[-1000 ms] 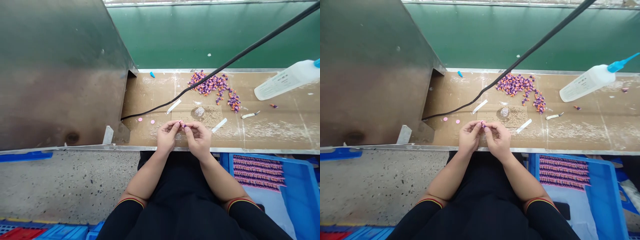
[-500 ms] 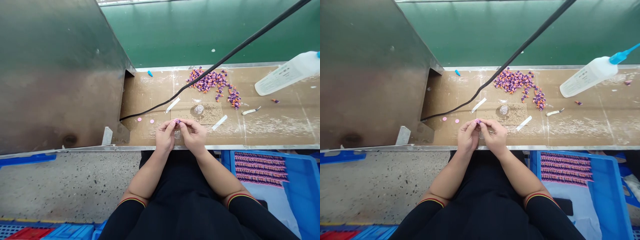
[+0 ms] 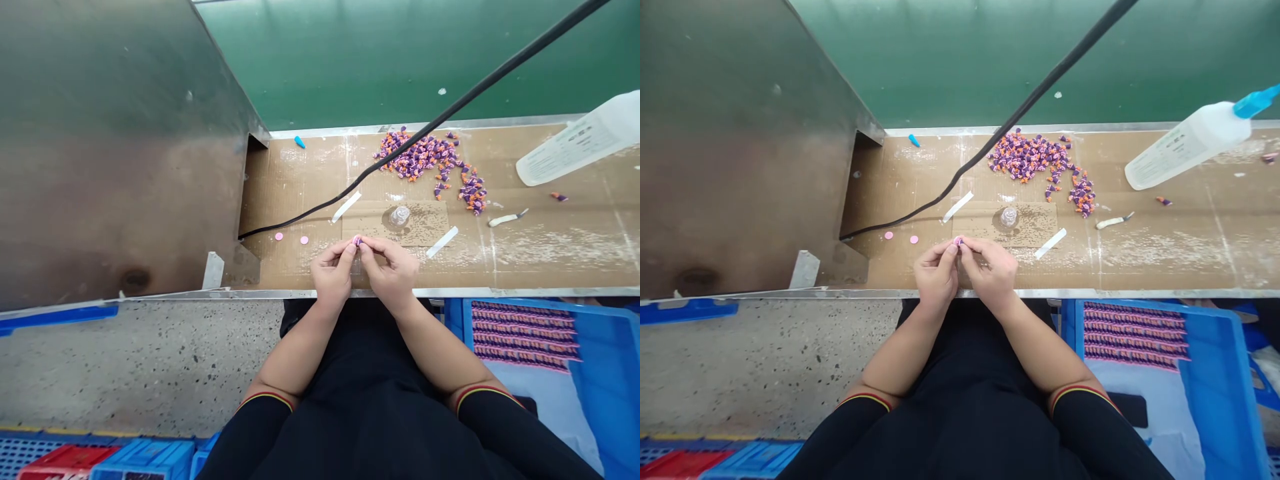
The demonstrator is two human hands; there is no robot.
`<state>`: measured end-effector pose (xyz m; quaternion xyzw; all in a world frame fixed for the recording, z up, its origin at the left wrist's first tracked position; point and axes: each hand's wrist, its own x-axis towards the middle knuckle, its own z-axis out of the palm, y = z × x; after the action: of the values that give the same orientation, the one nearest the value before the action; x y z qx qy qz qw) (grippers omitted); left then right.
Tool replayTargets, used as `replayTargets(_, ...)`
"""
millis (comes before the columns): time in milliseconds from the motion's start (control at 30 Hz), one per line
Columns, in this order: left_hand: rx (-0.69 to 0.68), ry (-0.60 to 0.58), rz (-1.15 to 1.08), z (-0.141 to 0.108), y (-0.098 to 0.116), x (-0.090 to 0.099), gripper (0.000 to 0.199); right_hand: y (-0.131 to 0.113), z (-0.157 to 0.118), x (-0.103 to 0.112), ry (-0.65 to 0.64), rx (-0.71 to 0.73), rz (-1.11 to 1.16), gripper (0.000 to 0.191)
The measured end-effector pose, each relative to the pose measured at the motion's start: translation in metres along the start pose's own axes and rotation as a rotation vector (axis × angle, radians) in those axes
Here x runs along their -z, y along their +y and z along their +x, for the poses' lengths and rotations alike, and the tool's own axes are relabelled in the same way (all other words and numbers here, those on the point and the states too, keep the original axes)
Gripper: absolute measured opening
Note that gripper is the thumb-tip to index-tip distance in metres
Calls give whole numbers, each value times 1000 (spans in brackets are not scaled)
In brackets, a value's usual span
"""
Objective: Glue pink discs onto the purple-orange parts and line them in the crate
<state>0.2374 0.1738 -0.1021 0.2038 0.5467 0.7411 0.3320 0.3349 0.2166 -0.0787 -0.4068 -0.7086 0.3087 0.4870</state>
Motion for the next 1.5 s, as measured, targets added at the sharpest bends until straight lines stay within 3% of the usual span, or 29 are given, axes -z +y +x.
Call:
replayTargets(167, -63, -39, 41, -3, 1, 2, 35, 1, -1, 0, 33, 53, -33, 18)
replayTargets(533, -37, -115, 16, -1, 0, 6, 33, -2, -4, -1, 61, 52, 98, 17)
replayTargets(600, -16, -172, 31, -1, 2, 6, 34, 2, -1, 13, 0, 56, 52, 18)
replayTargets(667, 7, -221, 38, 1, 3, 6, 37, 12, 7, 39, -73, 112, -23, 18)
replayTargets(867, 2, -149, 5, 5, 0, 2, 33, 61, 43, 161, -269, 181, -465, 19)
replayTargets(967, -6, -153, 19, 6, 0, 1, 31, 84, 51, 196, -402, 239, -713, 20)
replayTargets(1100, -33, -155, 47, 6, 2, 1, 27, 102, 44, 204, -472, 339, -769, 27)
replayTargets(1233, -64, -134, 67, 8, 1, 0, 24, 107, 32, 196, -300, 196, -621, 33)
replayTargets(1367, -76, -114, 86, 10, 1, -3, 23, 104, 25, 189, -260, 70, -519, 13)
replayTargets(1433, -81, -103, 125, 10, 3, -5, 23, 105, 19, 200, -215, 31, -463, 16)
replayTargets(1500, -100, -81, 167, 12, 5, -9, 23, 111, 5, 230, -65, -71, -430, 19)
